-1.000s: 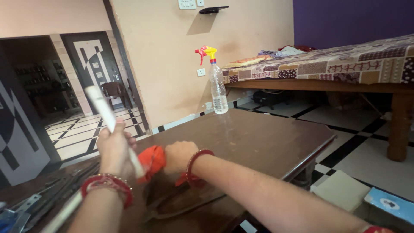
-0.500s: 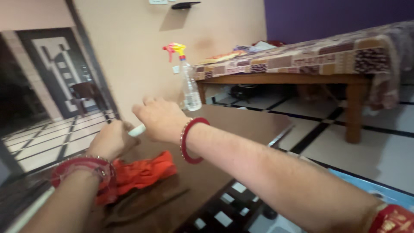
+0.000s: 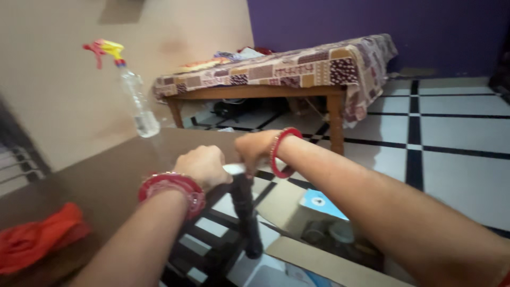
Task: The person sorts small metal fasteners from a table into a small plastic container, then places the container into a cardboard box. The person then wipes several tools with a red cloth and places them into the same box.
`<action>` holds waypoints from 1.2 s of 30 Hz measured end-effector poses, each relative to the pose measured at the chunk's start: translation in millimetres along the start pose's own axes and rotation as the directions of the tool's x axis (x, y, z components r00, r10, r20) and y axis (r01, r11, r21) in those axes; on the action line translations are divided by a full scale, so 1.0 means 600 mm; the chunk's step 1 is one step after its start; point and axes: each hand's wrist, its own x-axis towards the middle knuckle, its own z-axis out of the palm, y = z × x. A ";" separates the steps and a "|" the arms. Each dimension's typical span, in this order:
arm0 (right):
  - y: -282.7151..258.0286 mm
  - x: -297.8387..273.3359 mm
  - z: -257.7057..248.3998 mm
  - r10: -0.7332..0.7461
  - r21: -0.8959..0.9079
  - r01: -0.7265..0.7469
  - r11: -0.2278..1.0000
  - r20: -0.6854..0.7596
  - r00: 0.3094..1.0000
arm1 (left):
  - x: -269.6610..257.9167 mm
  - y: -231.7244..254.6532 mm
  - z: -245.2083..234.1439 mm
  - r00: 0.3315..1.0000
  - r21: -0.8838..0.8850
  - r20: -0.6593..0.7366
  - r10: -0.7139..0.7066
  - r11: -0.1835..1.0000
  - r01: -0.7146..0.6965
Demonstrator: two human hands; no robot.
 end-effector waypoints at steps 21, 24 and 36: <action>0.232 -0.066 0.457 0.307 0.076 -0.369 0.926 0.414 0.857 | 0.077 0.209 0.317 0.878 -0.039 0.423 0.226 0.972 -0.231; 0.233 -0.049 0.513 0.352 0.045 -0.406 0.913 0.421 0.836 | 0.079 0.213 0.330 0.845 0.024 0.492 0.211 0.967 -0.255; 0.236 -0.055 0.600 0.419 0.050 -0.478 0.877 0.410 0.810 | 0.115 0.225 0.442 0.815 0.051 0.540 0.208 0.959 -0.278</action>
